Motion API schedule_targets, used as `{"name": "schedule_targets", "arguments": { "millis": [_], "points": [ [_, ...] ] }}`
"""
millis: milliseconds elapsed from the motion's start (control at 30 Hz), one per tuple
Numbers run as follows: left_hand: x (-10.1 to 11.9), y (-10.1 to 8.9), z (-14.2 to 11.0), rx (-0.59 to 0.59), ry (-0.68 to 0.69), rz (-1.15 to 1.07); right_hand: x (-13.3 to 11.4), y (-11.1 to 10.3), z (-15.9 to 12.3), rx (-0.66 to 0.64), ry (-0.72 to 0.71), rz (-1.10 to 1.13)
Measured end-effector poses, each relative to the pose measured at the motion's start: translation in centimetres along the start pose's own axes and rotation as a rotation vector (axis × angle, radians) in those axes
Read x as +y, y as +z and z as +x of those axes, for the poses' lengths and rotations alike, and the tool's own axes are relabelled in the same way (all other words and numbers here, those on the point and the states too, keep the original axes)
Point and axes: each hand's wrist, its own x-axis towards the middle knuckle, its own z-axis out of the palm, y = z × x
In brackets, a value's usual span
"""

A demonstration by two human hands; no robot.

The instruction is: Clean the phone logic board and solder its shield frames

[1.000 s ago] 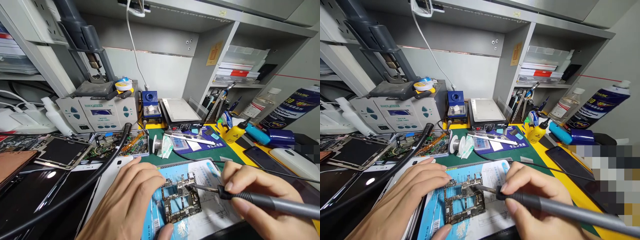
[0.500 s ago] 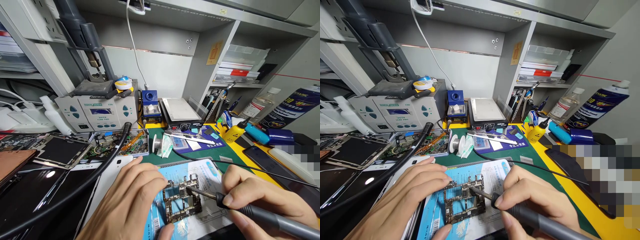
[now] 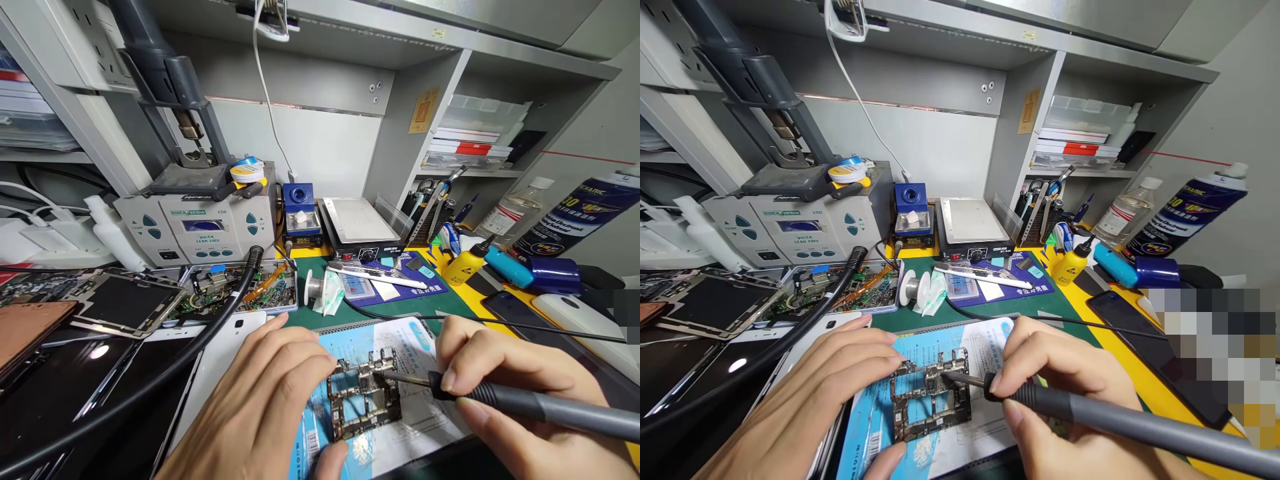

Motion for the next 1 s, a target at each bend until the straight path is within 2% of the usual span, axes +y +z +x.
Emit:
{"name": "schedule_targets", "arguments": {
  "millis": [267,433,500,633,733,833,967,1000],
  "points": [
    [0.0,0.1,0.0,0.01,0.001,-0.015,-0.4,0.2,0.0,0.016,-0.027,-0.011],
    [0.1,-0.1,0.1,0.018,0.0,-0.009,0.0,-0.1,0.1,0.042,0.023,0.019],
    [0.1,-0.2,0.3,0.019,0.013,-0.006,0.5,-0.3,-0.1,0.014,0.121,0.114],
    [-0.3,-0.3,0.6,0.027,0.03,0.016,1.7,-0.4,-0.9,-0.046,0.47,0.465],
    [-0.6,-0.3,0.6,0.023,0.054,0.033,2.1,0.0,-1.2,0.003,0.645,0.638],
    [-0.7,-0.2,0.5,0.034,0.051,0.038,2.0,0.2,-1.0,0.011,0.713,0.685],
    [-0.3,-0.3,0.6,0.046,0.035,0.064,1.9,0.1,-0.7,-0.026,0.699,0.679],
    [-0.2,-0.4,0.6,0.008,-0.005,0.069,2.0,0.0,-0.7,-0.024,0.7,0.668]
  ]
}}
